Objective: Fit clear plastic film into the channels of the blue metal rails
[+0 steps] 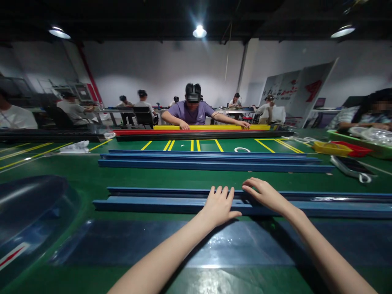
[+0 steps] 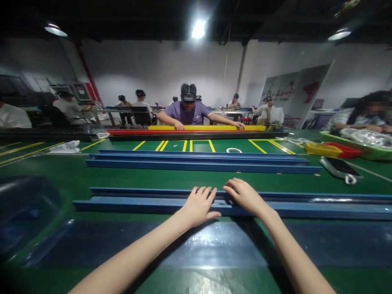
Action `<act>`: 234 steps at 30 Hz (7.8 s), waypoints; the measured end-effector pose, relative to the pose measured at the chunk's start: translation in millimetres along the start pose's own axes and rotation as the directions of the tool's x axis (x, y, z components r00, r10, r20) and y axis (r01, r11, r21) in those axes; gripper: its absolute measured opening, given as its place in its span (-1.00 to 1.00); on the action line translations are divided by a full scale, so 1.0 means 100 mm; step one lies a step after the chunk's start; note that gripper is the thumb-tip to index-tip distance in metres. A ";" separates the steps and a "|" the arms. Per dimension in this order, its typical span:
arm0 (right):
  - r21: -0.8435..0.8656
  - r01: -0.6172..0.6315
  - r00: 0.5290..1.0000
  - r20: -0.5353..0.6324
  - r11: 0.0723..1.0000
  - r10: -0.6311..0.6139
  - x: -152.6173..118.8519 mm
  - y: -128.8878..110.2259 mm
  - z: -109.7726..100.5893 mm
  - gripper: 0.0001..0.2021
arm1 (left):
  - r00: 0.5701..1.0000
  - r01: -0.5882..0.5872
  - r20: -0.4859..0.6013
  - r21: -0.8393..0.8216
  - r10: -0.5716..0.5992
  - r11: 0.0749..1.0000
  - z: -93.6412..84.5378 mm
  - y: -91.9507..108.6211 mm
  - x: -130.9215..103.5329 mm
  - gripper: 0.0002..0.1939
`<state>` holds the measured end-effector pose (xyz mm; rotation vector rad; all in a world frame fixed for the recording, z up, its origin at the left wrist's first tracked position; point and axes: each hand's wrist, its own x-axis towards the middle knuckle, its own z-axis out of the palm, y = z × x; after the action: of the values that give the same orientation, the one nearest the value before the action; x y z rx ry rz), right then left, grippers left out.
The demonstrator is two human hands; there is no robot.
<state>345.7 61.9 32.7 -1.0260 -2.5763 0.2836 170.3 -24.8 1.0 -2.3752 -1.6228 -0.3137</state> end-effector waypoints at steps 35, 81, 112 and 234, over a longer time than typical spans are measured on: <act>-0.165 0.024 1.000 0.003 0.986 -0.024 0.04 0.37 0.16 -0.32 | 0.999 -0.040 -0.001 0.112 0.040 0.993 0.09 -1.71 -0.53 -0.34; -0.048 0.002 0.985 -0.172 0.999 -0.011 0.90 0.46 0.58 -0.41 | 0.930 0.367 0.026 0.030 -0.367 0.930 0.25 -2.50 -0.15 -0.50; -0.249 -0.093 0.996 -0.013 0.964 0.092 2.01 0.92 0.60 -0.45 | 0.886 0.417 0.245 -0.046 -0.394 0.908 0.62 -2.43 1.13 -0.42; -0.264 -0.165 0.982 -0.132 0.950 0.133 0.17 0.09 0.31 -0.66 | 0.961 0.244 -0.138 0.017 -0.239 0.970 0.16 -0.79 -0.02 -0.65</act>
<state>327.4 79.0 5.3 -1.2973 -2.4852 -0.0973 96.7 6.4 -7.9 -2.0825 -1.8385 -0.4770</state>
